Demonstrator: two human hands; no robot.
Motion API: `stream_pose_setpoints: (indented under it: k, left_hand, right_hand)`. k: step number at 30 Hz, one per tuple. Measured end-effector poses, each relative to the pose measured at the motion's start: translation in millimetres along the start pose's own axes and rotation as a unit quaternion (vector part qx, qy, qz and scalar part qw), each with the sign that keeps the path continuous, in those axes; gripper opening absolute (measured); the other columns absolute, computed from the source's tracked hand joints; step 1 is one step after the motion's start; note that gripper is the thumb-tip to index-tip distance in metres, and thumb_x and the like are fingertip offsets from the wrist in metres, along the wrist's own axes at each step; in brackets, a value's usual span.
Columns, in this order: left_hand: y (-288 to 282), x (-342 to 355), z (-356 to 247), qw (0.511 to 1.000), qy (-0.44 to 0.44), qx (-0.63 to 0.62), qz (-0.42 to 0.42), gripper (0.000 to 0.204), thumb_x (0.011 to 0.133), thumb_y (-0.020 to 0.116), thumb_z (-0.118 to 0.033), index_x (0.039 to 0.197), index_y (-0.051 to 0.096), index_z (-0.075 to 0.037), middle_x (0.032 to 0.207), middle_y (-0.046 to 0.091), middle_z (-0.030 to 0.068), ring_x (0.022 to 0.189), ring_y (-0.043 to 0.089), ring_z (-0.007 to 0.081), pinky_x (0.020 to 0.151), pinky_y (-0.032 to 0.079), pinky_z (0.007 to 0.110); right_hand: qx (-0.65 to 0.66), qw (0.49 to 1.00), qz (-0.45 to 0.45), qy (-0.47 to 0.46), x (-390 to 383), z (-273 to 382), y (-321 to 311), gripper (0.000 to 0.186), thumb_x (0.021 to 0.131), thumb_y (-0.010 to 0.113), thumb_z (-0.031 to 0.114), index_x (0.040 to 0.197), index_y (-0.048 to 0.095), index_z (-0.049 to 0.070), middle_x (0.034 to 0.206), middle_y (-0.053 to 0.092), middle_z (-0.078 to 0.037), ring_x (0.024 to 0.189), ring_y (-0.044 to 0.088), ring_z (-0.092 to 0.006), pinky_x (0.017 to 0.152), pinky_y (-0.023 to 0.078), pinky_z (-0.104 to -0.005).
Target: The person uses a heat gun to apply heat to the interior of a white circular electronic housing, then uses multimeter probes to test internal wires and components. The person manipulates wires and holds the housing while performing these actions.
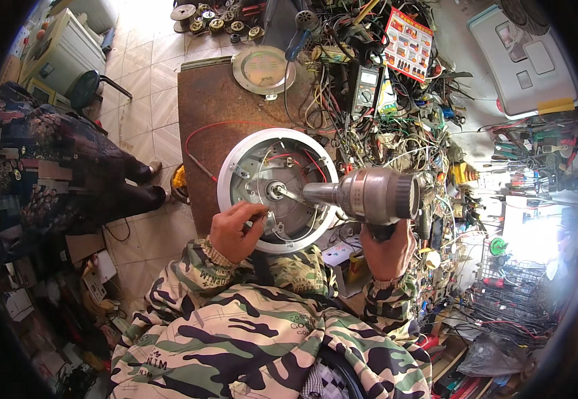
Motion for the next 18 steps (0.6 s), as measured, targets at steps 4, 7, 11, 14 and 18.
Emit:
stream_pose_setpoints:
  k: [4,7,11,14,18]
  left_hand:
    - [-1,0,0,1.0,-0.002,0.003,0.004,0.019,0.091,0.071,-0.004,0.11,0.072,0.0,0.091,0.073,0.0152,0.071,0.074,0.0274,0.058,0.059,0.034]
    - [-2,0,0,1.0,0.001,-0.002,-0.001,0.019,0.091,0.071,-0.003,0.109,0.072,0.0,0.09,0.073,0.0156,0.07,0.074,0.0277,0.058,0.059,0.034]
    - [-2,1,-1,1.0,0.006,-0.004,-0.003,0.019,0.09,0.071,-0.003,0.109,0.072,0.0,0.091,0.073,0.0158,0.069,0.074,0.0268,0.057,0.058,0.033]
    - [-1,1,0,1.0,0.005,-0.008,-0.006,0.019,0.09,0.071,-0.003,0.109,0.073,0.0,0.09,0.073,0.0156,0.069,0.073,0.0258,0.056,0.058,0.033]
    - [-2,2,-1,1.0,0.005,-0.002,-0.005,0.019,0.09,0.071,-0.003,0.108,0.073,0.0,0.09,0.073,0.0158,0.068,0.073,0.0258,0.056,0.058,0.033]
  right_hand:
    - [-0.022,0.999,-0.026,-0.016,13,15,3,0.043,0.075,0.084,0.019,0.106,0.061,0.0,0.09,0.068,-0.02,0.076,0.07,-0.0428,0.065,0.055,-0.0515]
    - [-0.008,0.994,-0.059,-0.087,21,24,6,0.04,0.076,0.083,0.014,0.106,0.06,0.001,0.09,0.068,-0.019,0.071,0.07,-0.0399,0.062,0.056,-0.0477]
    - [-0.031,0.99,-0.062,-0.122,24,27,10,0.037,0.077,0.082,0.011,0.105,0.06,0.002,0.087,0.069,-0.016,0.068,0.072,-0.0344,0.06,0.058,-0.0439]
    - [-0.039,0.988,-0.068,-0.132,26,29,13,0.038,0.077,0.081,0.011,0.106,0.059,0.002,0.086,0.069,-0.015,0.068,0.072,-0.0337,0.06,0.058,-0.0435]
    - [-0.049,0.988,-0.071,-0.13,28,28,15,0.038,0.078,0.08,0.011,0.108,0.059,0.002,0.084,0.07,-0.015,0.068,0.073,-0.0334,0.06,0.058,-0.0437]
Point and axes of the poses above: each hand's wrist, its own x-axis towards the middle knuckle, its own y-axis out of the palm, z = x × y, the point moved 4 cm from there along x, towards the middle knuckle
